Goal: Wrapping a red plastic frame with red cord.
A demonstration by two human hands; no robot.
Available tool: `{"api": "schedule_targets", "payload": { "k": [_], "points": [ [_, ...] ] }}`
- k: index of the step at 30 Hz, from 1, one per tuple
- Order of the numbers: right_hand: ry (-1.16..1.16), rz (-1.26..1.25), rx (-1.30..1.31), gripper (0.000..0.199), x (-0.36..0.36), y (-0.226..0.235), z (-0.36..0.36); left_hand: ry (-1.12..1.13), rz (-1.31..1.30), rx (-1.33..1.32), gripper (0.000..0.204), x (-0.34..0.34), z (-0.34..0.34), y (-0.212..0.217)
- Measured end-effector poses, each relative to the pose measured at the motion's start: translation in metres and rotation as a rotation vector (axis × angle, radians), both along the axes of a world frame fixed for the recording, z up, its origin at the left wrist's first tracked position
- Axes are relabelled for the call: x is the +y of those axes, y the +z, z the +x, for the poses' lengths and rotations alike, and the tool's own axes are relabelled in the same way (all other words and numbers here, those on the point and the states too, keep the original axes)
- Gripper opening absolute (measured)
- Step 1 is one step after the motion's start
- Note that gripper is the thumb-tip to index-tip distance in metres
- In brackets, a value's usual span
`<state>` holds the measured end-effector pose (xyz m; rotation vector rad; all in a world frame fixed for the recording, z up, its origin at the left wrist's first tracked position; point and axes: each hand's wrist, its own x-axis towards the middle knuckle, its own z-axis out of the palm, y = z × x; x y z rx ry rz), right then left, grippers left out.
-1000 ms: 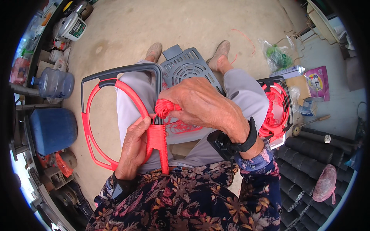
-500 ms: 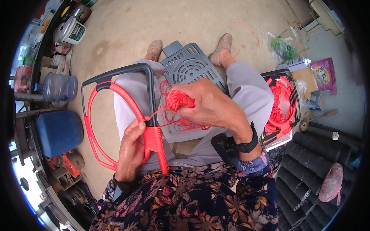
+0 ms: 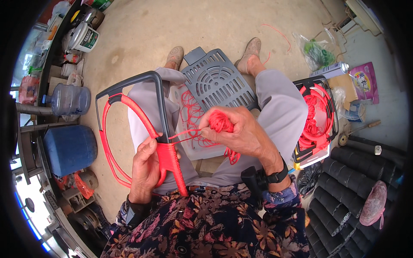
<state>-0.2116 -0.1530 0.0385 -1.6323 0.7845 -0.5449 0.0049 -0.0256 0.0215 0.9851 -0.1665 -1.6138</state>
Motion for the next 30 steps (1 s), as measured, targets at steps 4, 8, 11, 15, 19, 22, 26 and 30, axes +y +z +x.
{"api": "schedule_targets", "payload": {
  "k": [4,8,11,15,19,22,26,30],
  "points": [
    [0.049,-0.004,0.023,0.010,-0.006,0.015,0.012,0.007,0.030,-0.040,0.032,-0.001,-0.002,0.001],
    [0.133,-0.132,0.087,0.013,-0.010,0.010,0.020,0.023,0.016,0.010,0.036,0.000,-0.002,-0.002],
    [0.123,-0.132,0.069,0.014,-0.008,0.003,0.024,0.002,0.020,0.006,0.037,0.000,0.001,-0.003],
    [0.116,-0.107,0.084,0.012,-0.007,0.005,0.024,-0.013,0.058,-0.034,0.035,-0.003,0.000,-0.001],
    [0.045,0.065,0.029,0.012,-0.003,0.011,0.026,-0.017,0.033,-0.054,0.034,-0.004,-0.001,0.004],
    [-0.203,0.065,-0.020,0.011,0.005,0.002,0.029,-0.010,0.058,-0.062,0.037,-0.002,-0.001,0.005],
    [-0.388,0.160,-0.016,0.015,0.020,-0.013,0.027,0.014,0.050,-0.100,0.040,0.005,0.003,0.007],
    [-0.247,0.032,-0.015,0.014,0.039,0.005,0.008,-0.137,0.001,0.012,0.036,-0.022,-0.018,0.004]
  ]
}}
